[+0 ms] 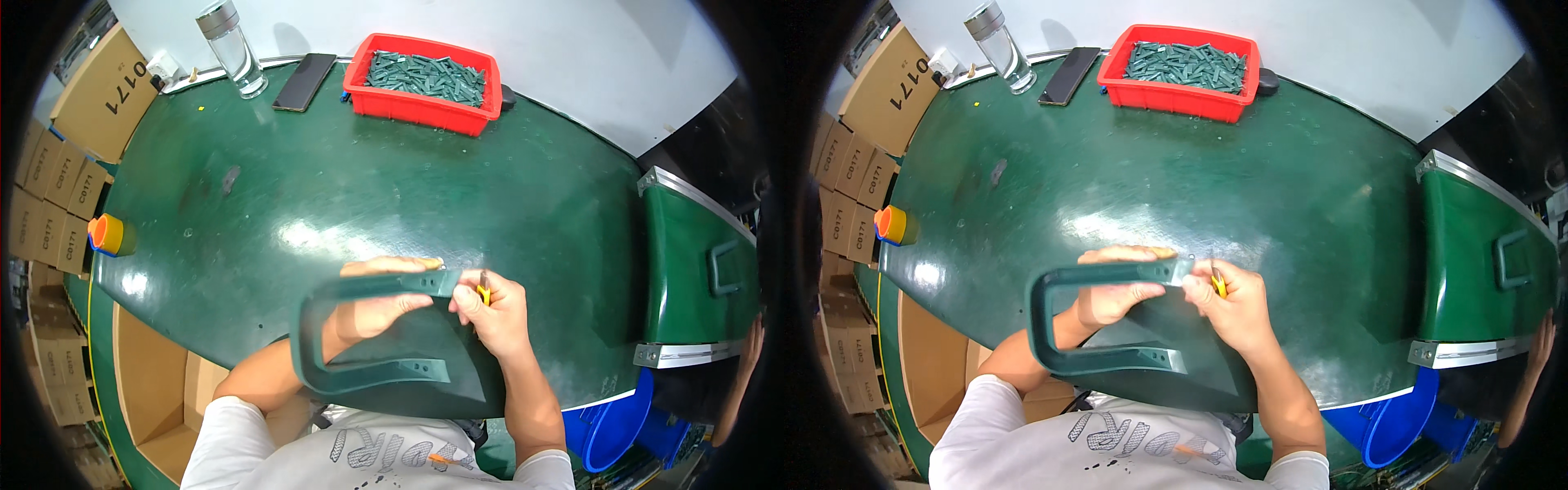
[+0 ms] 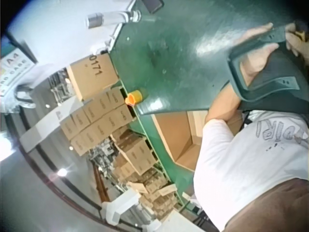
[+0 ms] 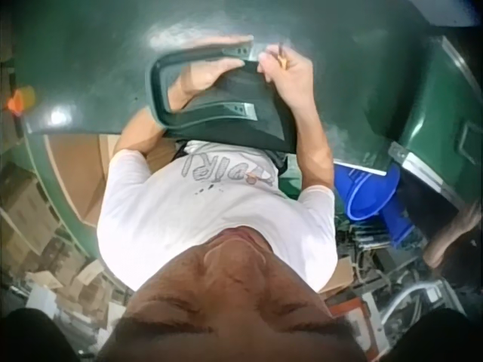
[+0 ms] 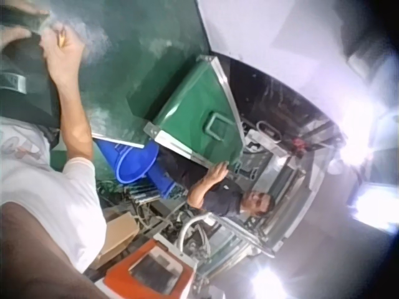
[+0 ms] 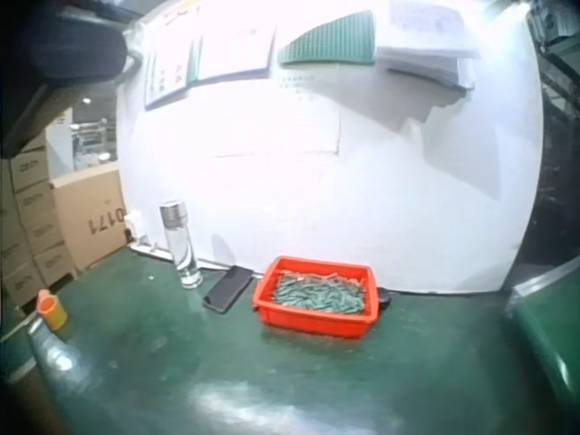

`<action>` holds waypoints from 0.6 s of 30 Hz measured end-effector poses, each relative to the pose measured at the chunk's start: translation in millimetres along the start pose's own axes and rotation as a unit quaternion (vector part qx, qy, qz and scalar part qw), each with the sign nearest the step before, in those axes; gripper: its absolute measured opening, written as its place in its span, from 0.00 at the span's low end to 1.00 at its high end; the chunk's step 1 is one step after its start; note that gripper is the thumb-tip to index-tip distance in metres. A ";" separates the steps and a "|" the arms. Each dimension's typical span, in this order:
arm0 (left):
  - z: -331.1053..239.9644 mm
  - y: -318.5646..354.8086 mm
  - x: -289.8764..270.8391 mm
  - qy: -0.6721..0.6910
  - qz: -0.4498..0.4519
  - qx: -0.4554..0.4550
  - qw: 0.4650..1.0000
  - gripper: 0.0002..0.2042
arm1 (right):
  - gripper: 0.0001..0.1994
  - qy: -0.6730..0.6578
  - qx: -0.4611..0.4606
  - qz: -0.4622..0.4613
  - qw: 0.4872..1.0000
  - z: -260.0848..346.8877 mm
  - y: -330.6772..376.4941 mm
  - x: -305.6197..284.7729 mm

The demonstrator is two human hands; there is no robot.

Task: The recorder gathers green plastic U-shaped parts from a workstation, packs them into a box, seals the box with tape, and moves to another station to inspect and deburr similar parts using a utility knife.

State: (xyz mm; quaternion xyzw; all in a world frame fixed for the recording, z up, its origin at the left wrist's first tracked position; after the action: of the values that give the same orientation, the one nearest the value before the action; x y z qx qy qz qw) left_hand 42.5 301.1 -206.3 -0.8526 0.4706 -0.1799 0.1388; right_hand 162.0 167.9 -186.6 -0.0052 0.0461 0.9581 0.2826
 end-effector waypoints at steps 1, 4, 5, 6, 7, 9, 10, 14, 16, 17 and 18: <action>1.1 -0.5 -3.8 -0.001 -0.014 -0.014 1.000 0.16 | 0.16 0.095 -0.093 -0.034 0.991 -1.8 0.4 -0.7; 10.0 2.4 -13.8 0.082 -0.036 -0.038 0.995 0.17 | 0.17 0.211 -0.249 -0.066 0.943 4.0 -4.7 -2.5; 11.8 2.3 -15.2 0.094 -0.035 -0.037 0.994 0.18 | 0.14 0.218 -0.249 -0.081 0.940 5.1 -4.3 -1.4; 13.3 2.3 -16.4 0.105 -0.034 -0.035 0.993 0.18 | 0.13 0.239 -0.258 -0.075 0.933 6.3 -3.6 -0.5; 13.9 2.2 -17.5 0.117 -0.033 -0.034 0.992 0.18 | 0.12 0.259 -0.266 -0.069 0.926 7.3 -3.0 -0.3; 13.2 0.3 -17.8 0.112 -0.015 -0.020 0.993 0.19 | 0.10 0.280 -0.276 -0.065 0.917 7.6 -2.4 0.0; 12.9 -0.2 -18.0 0.110 -0.006 -0.013 0.994 0.19 | 0.09 0.279 -0.277 -0.067 0.917 7.5 -2.6 0.2; 13.9 0.1 -18.8 0.112 0.000 -0.007 0.994 0.20 | 0.08 0.276 -0.287 -0.062 0.915 7.0 -2.9 0.0; 15.7 1.1 -18.5 0.126 -0.008 -0.012 0.992 0.20 | 0.08 0.278 -0.286 -0.057 0.915 7.1 -2.7 0.4; 15.8 1.3 -18.5 0.129 -0.011 -0.017 0.991 0.20 | 0.08 0.279 -0.285 -0.055 0.915 7.1 -2.6 0.6; 15.7 1.5 -18.5 0.132 -0.014 -0.022 0.991 0.20 | 0.08 0.279 -0.287 -0.057 0.915 7.3 -2.7 0.7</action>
State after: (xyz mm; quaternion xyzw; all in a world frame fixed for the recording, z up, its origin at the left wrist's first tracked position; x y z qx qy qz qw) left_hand 39.2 317.1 -224.3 -0.8305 0.4770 -0.2827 0.0537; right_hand 163.0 171.1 -179.5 -0.3560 -0.1541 0.8721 0.2983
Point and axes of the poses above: each hand's wrist, its own y-axis away from the middle knuckle, its own x-axis out of the palm, z = x × y, the point moved 3 cm from there along -y, towards the middle knuckle
